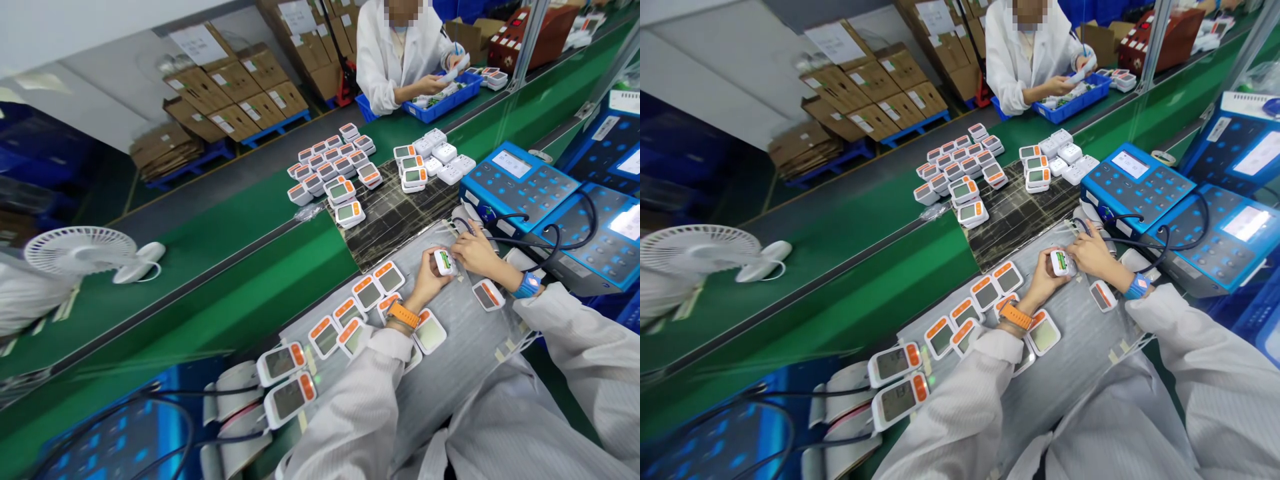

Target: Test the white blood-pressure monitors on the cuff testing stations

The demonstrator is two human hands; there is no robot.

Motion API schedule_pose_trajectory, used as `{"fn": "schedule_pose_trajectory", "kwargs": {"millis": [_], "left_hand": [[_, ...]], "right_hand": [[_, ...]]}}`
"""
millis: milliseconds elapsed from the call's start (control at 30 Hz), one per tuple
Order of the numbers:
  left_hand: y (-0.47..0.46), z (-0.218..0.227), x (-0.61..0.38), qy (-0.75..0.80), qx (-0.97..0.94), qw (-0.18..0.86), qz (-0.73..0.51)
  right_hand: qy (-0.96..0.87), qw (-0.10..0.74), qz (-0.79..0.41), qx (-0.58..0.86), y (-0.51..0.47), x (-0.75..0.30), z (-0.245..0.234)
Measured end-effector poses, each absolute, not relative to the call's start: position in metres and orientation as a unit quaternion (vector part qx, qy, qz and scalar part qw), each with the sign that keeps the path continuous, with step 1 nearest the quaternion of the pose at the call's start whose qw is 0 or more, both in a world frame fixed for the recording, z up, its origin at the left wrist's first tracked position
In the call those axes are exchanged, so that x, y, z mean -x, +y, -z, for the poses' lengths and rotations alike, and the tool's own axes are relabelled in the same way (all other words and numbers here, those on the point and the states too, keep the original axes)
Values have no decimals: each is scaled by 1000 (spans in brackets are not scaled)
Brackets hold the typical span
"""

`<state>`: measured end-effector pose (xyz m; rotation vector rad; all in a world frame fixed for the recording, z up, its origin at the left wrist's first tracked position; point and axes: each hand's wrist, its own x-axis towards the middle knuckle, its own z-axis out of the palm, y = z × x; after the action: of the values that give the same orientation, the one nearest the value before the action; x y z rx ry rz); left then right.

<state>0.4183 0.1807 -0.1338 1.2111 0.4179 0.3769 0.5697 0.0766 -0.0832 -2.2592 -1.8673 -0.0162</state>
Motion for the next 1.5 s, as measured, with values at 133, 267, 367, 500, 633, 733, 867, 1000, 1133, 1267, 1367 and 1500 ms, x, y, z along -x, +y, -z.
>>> {"fn": "schedule_pose_trajectory", "kwargs": {"millis": [133, 267, 367, 500, 633, 733, 867, 1000, 1133, 1267, 1367, 1500], "left_hand": [[180, 130, -420, 196, -585, 770, -163], [182, 131, -419, 204, -583, 770, -160], [183, 133, -418, 204, -577, 774, -161], [184, 133, -417, 200, -575, 775, -169], [183, 132, -418, 200, -584, 769, -163], [183, 133, -418, 204, -596, 759, -166], [183, 134, -419, 203, -597, 758, -166], [183, 134, -418, 204, -599, 756, -167], [180, 133, -420, 206, -605, 748, -177], [167, 132, -427, 218, -611, 736, -195], [164, 125, -426, 208, -669, 683, -206], [189, 103, -397, 286, -812, 458, -224]], "right_hand": [[-640, 106, 3, 761, 76, -569, 83], [-656, 160, -35, 736, 67, -576, 83], [-677, 177, -50, 713, 61, -580, 84], [-700, 154, -28, 697, 60, -580, 88], [-717, 149, -20, 681, 59, -581, 89], [-719, 143, -14, 680, 58, -583, 90], [-715, 147, -8, 684, 57, -583, 91], [-710, 153, -16, 687, 58, -582, 95], [-696, 140, -17, 704, 59, -579, 94], [-699, 125, -29, 703, 59, -579, 87], [-704, 131, -36, 697, 56, -585, 87], [-719, 152, -30, 678, 48, -601, 88]]}}
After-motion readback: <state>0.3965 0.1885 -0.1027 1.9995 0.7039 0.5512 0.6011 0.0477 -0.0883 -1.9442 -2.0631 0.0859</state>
